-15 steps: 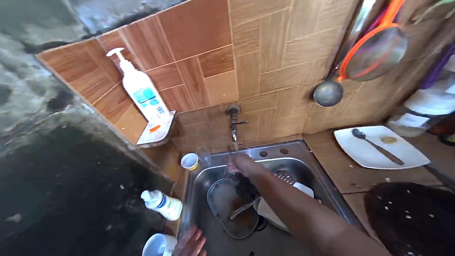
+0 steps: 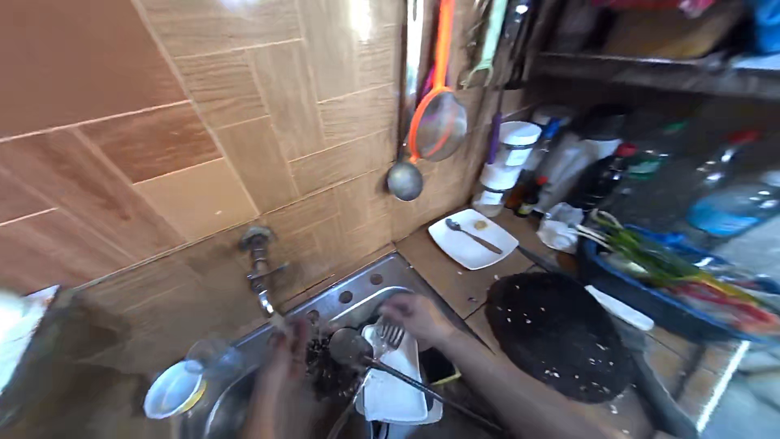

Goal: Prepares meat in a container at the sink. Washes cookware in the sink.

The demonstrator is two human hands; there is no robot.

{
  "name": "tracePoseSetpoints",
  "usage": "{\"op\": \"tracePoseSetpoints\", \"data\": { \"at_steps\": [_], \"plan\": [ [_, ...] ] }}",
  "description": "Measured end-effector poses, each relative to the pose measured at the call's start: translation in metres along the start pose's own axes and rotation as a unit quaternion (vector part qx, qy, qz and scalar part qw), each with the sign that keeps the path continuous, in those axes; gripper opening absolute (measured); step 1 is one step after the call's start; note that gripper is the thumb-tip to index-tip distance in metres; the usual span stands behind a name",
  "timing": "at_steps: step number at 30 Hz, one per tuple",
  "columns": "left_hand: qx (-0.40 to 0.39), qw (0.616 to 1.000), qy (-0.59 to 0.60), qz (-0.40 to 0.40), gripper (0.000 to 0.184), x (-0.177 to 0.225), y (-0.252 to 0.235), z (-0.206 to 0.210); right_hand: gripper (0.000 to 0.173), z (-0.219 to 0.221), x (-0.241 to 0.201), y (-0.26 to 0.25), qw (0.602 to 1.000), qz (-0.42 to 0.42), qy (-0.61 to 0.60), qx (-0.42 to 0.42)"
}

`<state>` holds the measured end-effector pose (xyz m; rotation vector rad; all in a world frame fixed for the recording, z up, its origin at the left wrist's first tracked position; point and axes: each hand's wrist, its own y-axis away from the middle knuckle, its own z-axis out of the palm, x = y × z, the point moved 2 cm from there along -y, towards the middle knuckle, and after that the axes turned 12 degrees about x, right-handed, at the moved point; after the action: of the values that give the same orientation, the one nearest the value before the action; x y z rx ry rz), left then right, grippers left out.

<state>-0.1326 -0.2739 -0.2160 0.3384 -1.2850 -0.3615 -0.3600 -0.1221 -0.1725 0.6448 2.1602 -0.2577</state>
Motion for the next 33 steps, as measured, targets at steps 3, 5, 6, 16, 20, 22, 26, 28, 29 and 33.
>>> {"op": "tracePoseSetpoints", "data": {
  "at_steps": [3, 5, 6, 16, 20, 22, 26, 28, 29, 33],
  "plan": [
    [0.035, 0.998, -0.045, -0.019, 0.024, 0.013, 0.005, 0.016, 0.044, -0.086, 0.111, 0.004, 0.963, 0.17, 0.131, 0.163],
    [0.029, 0.992, -0.123, -0.026, 0.028, 0.011, 0.009, 0.023, 0.048, -0.143, 0.179, 0.019, 0.906, 0.261, 0.209, 0.26],
    [0.022, 0.985, -0.169, -0.018, 0.032, 0.006, 0.011, 0.026, 0.053, -0.164, 0.21, 0.03, 0.876, 0.297, 0.241, 0.295],
    [-0.091, 0.935, -0.341, -0.041, 0.044, -0.112, 0.058, 0.034, 0.086, -0.192, 0.319, 0.073, 0.845, 0.348, 0.243, 0.326],
    [-0.114, 0.946, -0.248, -0.175, 0.042, -0.171, 0.104, 0.056, 0.085, -0.172, 0.277, 0.068, 0.865, 0.348, 0.22, 0.288],
    [-0.121, 0.938, -0.184, -0.267, 0.048, -0.195, 0.126, 0.073, 0.084, -0.147, 0.249, 0.059, 0.881, 0.33, 0.213, 0.264],
    [-0.168, 0.921, -0.079, -0.344, 0.063, -0.222, 0.142, 0.074, 0.089, -0.083, 0.203, 0.035, 0.92, 0.291, 0.187, 0.185],
    [-0.155, 0.922, 0.019, -0.355, 0.057, -0.227, 0.138, 0.064, 0.091, -0.054, 0.176, 0.02, 0.937, 0.258, 0.19, 0.143],
    [-0.135, 0.925, 0.062, -0.35, 0.053, -0.228, 0.133, 0.056, 0.09, -0.039, 0.164, 0.013, 0.945, 0.238, 0.188, 0.124],
    [-0.047, 0.955, 0.135, -0.261, 0.031, -0.198, 0.105, 0.018, 0.077, 0.013, 0.128, -0.019, 0.973, 0.202, 0.076, 0.088]
  ]
}}
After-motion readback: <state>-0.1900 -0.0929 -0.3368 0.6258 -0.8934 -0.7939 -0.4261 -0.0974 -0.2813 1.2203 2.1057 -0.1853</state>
